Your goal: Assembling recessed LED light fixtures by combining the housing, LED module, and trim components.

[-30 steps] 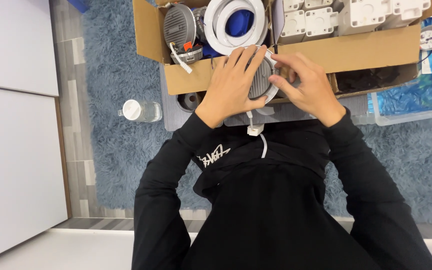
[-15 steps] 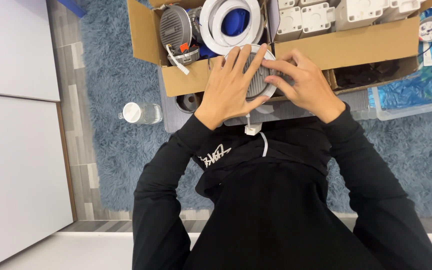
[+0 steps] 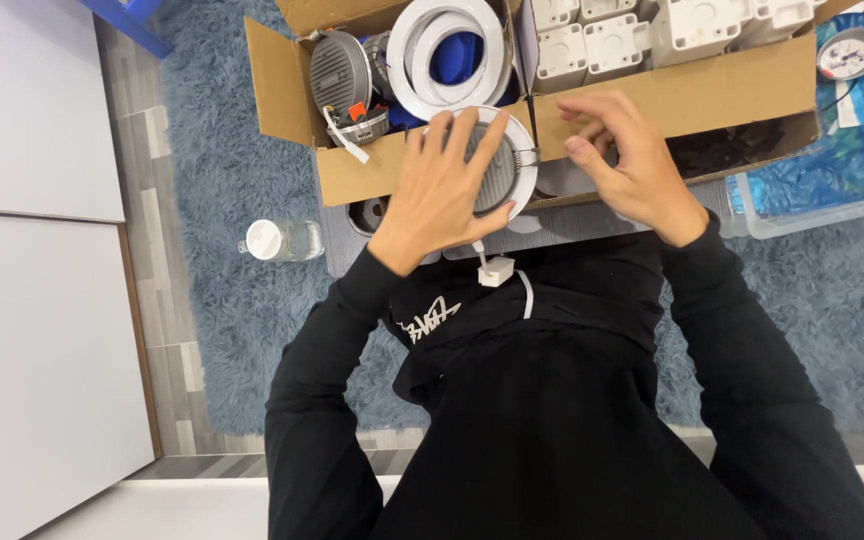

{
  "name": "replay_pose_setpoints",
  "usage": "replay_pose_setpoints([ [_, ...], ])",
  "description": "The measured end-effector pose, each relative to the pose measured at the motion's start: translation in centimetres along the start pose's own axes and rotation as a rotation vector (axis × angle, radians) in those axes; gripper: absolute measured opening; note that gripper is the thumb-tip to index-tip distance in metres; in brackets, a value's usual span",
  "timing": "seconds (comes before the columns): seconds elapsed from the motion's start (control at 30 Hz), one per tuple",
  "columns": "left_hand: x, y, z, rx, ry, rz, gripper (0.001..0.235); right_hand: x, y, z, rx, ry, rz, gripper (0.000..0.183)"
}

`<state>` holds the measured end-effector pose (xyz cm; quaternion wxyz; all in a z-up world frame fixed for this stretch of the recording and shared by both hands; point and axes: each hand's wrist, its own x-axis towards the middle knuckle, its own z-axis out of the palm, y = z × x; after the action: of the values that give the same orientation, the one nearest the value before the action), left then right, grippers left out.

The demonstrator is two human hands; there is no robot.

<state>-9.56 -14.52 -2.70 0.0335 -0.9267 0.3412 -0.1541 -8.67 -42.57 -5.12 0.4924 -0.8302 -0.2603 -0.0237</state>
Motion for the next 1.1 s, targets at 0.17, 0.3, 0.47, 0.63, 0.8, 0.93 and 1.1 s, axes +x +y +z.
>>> replay_pose_setpoints([
  [0.17,-1.7,-0.4,-3.3,-0.129,0.012,-0.045,0.094,-0.5,-0.2,0.3,0.023,0.031,-0.035,0.042],
  [0.3,-3.0,0.7,-5.4,-0.503,0.102,-0.04,0.092,-1.0,-2.8,1.3,0.092,-0.001,-0.149,0.072],
  [0.47,-4.2,3.5,-6.3,-0.851,0.194,-0.075,0.087,-1.9,-5.7,4.0,0.445,-0.123,-0.231,0.139],
  [0.63,-4.7,6.3,-4.5,-1.084,0.318,-0.096,0.089,-2.9,-6.5,7.1,0.583,-0.004,-0.41,0.135],
  [0.8,-3.7,9.5,-0.9,-1.153,0.535,-0.158,0.1,-3.3,-5.0,9.2,0.454,0.098,-0.416,0.139],
  [0.93,-3.0,11.3,0.3,-1.121,0.699,-0.201,0.1,-4.2,-4.5,10.4,0.42,0.169,-0.41,0.139],
  [1.1,-2.8,11.6,1.6,-1.03,0.783,-0.241,0.097,-4.7,-3.7,11.3,0.45,0.17,-0.395,0.132],
])
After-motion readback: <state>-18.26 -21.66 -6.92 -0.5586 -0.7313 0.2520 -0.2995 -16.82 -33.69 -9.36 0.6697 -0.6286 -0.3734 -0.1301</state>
